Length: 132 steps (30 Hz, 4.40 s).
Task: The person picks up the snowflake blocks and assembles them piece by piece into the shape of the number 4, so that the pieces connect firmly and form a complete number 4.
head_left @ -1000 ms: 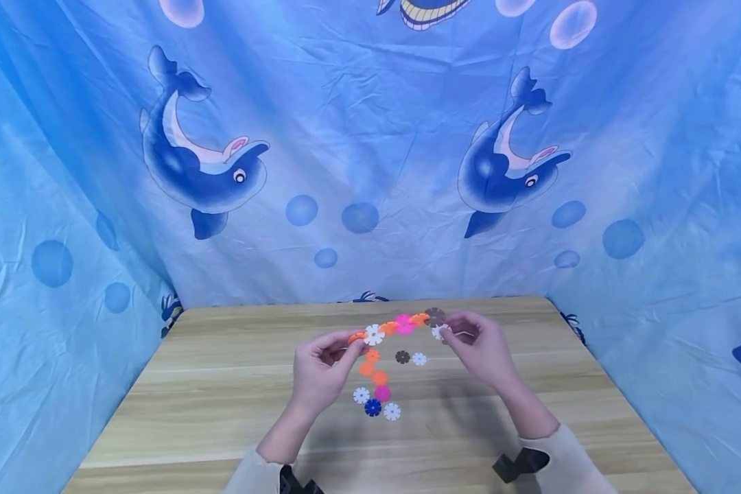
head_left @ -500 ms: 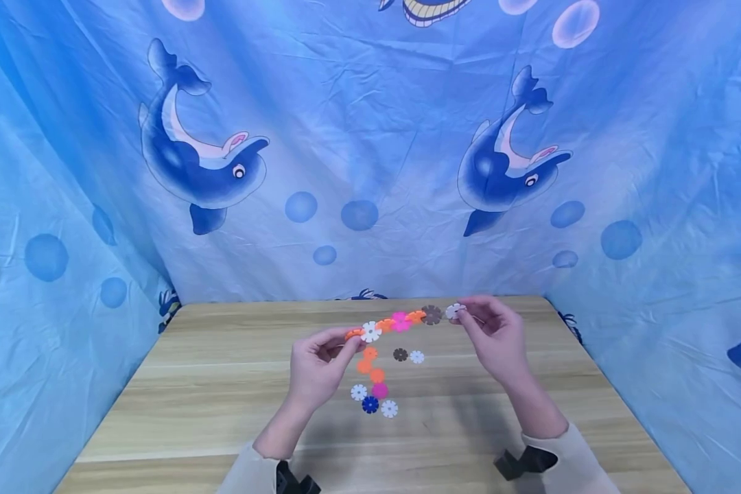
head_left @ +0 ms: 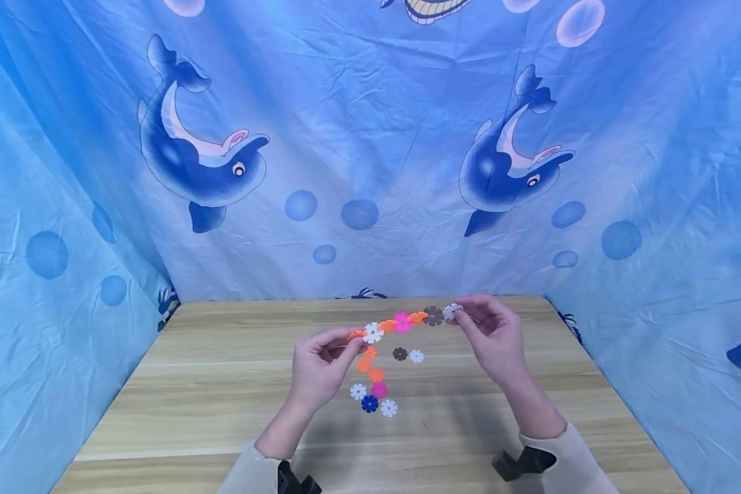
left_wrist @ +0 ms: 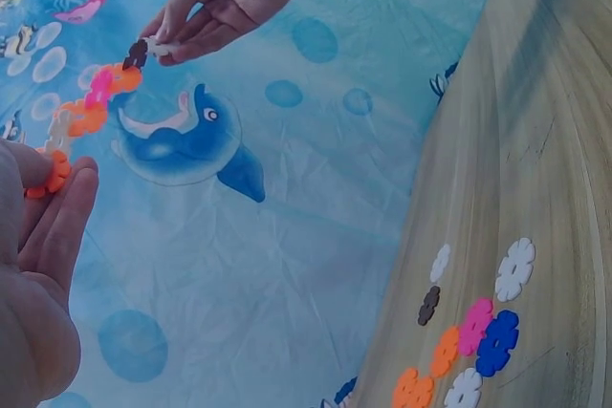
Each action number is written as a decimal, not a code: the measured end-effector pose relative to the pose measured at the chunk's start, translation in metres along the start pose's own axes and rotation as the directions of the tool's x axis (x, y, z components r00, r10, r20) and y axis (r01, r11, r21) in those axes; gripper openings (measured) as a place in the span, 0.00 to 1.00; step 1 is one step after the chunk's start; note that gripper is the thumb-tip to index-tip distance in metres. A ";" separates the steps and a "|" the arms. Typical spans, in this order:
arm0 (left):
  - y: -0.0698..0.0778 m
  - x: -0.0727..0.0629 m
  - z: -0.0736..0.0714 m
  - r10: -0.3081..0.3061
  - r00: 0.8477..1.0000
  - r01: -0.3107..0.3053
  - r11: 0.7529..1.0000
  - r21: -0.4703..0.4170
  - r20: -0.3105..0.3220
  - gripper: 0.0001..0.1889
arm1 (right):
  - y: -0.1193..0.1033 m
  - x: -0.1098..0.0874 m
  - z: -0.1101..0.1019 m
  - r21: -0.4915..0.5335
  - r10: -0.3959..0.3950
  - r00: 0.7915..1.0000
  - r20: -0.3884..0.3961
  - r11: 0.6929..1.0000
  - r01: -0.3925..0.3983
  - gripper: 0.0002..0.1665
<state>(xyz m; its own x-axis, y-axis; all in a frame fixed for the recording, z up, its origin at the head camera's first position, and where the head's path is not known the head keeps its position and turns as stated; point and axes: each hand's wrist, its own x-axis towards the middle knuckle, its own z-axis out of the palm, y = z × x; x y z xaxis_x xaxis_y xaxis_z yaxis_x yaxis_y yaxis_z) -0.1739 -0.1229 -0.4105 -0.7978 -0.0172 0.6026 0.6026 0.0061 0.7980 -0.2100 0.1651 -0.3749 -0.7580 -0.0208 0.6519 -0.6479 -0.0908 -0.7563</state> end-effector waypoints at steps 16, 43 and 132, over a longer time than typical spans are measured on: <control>-0.001 0.000 0.002 -0.035 0.999 0.034 0.999 0.003 0.004 0.07 | -0.001 -0.001 0.001 0.036 -0.017 1.000 0.006 0.999 0.017 0.11; 0.011 0.009 0.041 -0.414 0.883 0.442 0.892 -0.094 0.221 0.15 | 0.002 -0.012 0.004 0.004 -0.048 0.999 0.026 0.999 0.048 0.11; 0.001 0.010 0.014 -0.314 0.940 0.322 0.946 -0.041 0.130 0.09 | -0.017 0.019 0.003 0.014 -0.130 0.991 -0.017 0.991 0.130 0.18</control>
<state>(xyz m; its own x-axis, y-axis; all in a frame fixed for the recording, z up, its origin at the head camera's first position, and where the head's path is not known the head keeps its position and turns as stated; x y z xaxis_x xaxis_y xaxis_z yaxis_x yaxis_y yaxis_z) -0.1812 -0.1090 -0.4040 -0.9418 0.1123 0.3169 0.3142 -0.0408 0.9485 -0.2137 0.1634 -0.3497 -0.6688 0.0080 0.7434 -0.7397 -0.1070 -0.6643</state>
